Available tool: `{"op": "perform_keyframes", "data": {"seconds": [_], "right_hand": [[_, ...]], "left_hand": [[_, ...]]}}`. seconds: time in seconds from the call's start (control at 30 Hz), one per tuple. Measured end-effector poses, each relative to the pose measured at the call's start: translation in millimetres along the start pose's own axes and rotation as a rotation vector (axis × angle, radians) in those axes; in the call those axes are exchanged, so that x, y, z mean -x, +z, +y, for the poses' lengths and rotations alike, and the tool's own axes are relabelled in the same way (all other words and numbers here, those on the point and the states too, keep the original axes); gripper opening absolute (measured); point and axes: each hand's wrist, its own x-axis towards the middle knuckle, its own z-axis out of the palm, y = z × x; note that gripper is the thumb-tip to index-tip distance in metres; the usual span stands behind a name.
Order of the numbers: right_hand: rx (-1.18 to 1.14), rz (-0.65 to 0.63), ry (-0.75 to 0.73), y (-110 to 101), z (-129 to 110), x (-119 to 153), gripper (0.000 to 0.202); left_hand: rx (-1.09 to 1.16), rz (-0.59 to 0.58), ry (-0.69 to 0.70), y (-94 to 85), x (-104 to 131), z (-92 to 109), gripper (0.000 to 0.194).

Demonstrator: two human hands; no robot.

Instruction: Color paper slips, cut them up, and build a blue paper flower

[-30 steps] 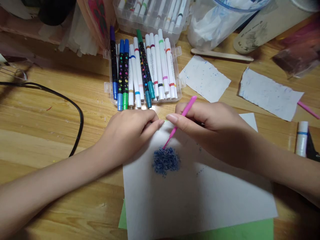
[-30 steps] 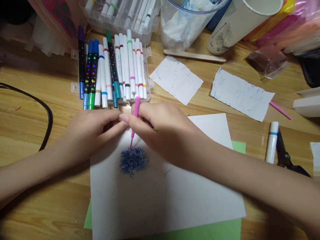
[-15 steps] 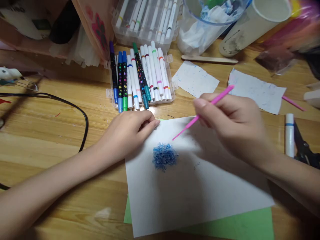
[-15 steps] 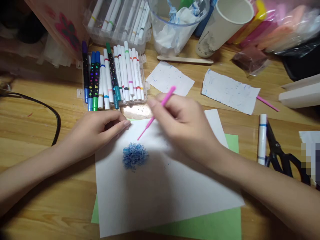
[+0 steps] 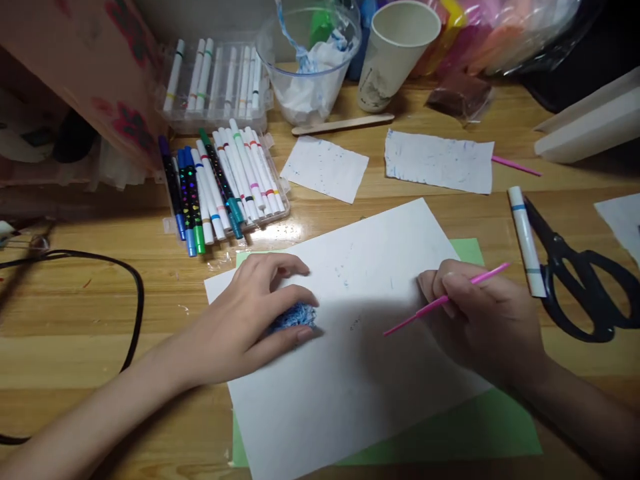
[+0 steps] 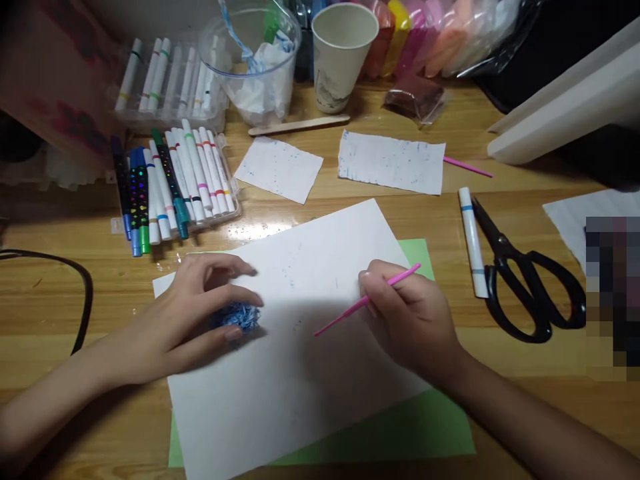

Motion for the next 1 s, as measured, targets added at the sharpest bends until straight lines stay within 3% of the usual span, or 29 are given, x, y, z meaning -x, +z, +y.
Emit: {"op": "perform_keyframes", "data": {"seconds": [0.27, 0.47, 0.53, 0.67, 0.77, 0.9, 1.0], "right_hand": [[-0.019, -0.111, 0.044, -8.0, -1.0, -1.0, 0.044], [-0.144, -0.109, 0.078, -9.4, -0.5, 0.0, 0.041], [-0.164, -0.068, 0.073, -10.5, -0.5, -1.9, 0.041], [-0.164, 0.064, 0.047, -11.7, -2.4, -8.0, 0.04], [-0.154, 0.08, 0.054, -8.4, -6.6, -10.8, 0.039], [-0.174, 0.098, 0.013, -2.3, -10.7, -10.8, 0.038], [-0.247, 0.083, -0.05, -1.3, -8.1, -11.0, 0.037]], "left_hand": [[0.083, 0.022, -0.031, 1.6, -2.6, -1.5, 0.016], [0.022, 0.124, -0.027, 7.4, -2.8, -1.0, 0.023], [-0.009, 0.225, -0.126, 8.1, 6.4, 1.8, 0.024], [0.054, 0.597, -0.587, 11.8, 42.4, 11.6, 0.022], [0.404, 0.623, -0.845, 16.3, 63.9, 19.0, 0.035], [0.681, 0.648, -0.923, 17.7, 64.1, 26.2, 0.048], [0.699, 0.677, -0.911, 18.2, 57.5, 29.3, 0.051]]}}
